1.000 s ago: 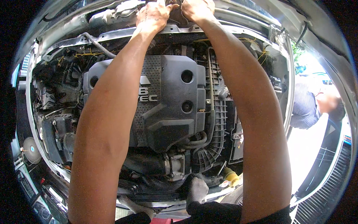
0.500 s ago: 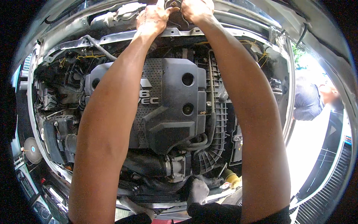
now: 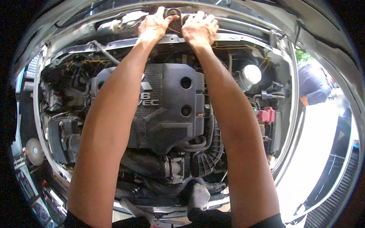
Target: Removing and inspecting components within a vehicle's engine bay.
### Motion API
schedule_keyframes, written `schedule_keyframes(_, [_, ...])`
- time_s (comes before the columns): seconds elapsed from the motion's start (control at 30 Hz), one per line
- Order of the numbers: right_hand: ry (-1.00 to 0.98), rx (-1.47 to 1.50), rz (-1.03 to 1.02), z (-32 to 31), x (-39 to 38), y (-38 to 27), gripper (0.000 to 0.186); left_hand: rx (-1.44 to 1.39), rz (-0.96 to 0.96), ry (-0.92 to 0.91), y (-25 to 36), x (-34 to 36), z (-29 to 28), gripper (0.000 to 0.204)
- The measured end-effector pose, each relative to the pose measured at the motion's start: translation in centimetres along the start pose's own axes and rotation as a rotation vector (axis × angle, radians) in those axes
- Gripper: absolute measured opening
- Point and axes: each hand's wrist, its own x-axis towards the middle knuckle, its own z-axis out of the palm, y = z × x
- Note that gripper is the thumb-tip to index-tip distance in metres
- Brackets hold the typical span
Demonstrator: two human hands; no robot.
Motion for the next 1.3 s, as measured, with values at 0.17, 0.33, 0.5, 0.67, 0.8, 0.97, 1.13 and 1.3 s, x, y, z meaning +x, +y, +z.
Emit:
schedule_keyframes(0.17, [-0.007, 0.012, 0.011, -0.4, 0.2, 0.4, 0.050, -0.104, -0.046, 0.109, 0.3, -0.8, -1.1, 0.061])
schedule_keyframes(0.33, [0.010, 0.013, 0.001, -0.4, -0.1, 1.1, 0.048, -1.613, -0.551, -0.161, -3.2, -5.8, -7.9, 0.016])
schedule_keyframes(0.5, [-0.074, 0.006, 0.052, -1.1, -0.1, 0.2, 0.049, -1.609, -0.573, -0.045, -9.7, -9.9, -15.1, 0.011])
schedule_keyframes(0.67, [-0.094, 0.051, 0.074, -1.4, -0.3, -0.1, 0.045, -1.368, -0.459, -0.116, -14.1, -10.9, -18.9, 0.033])
schedule_keyframes(0.8, [-0.139, 0.029, 0.117, -1.3, 0.0, 0.0, 0.049, -1.144, -0.526, -0.113, -16.5, -8.8, -19.6, 0.050])
schedule_keyframes(0.97, [-0.151, 0.022, 0.114, -1.4, 0.1, 0.1, 0.049, -1.242, -0.528, -0.078, -16.6, -5.7, -18.8, 0.035])
schedule_keyframes(1.13, [-0.138, 0.007, 0.091, -1.9, 0.3, -0.3, 0.046, -0.784, -0.416, -0.280, -17.5, -2.1, -17.8, 0.030])
schedule_keyframes(1.3, [-0.163, -0.011, 0.107, -1.6, -0.3, -0.2, 0.047, -0.441, -0.379, -0.235, -16.9, -1.3, -15.7, 0.025])
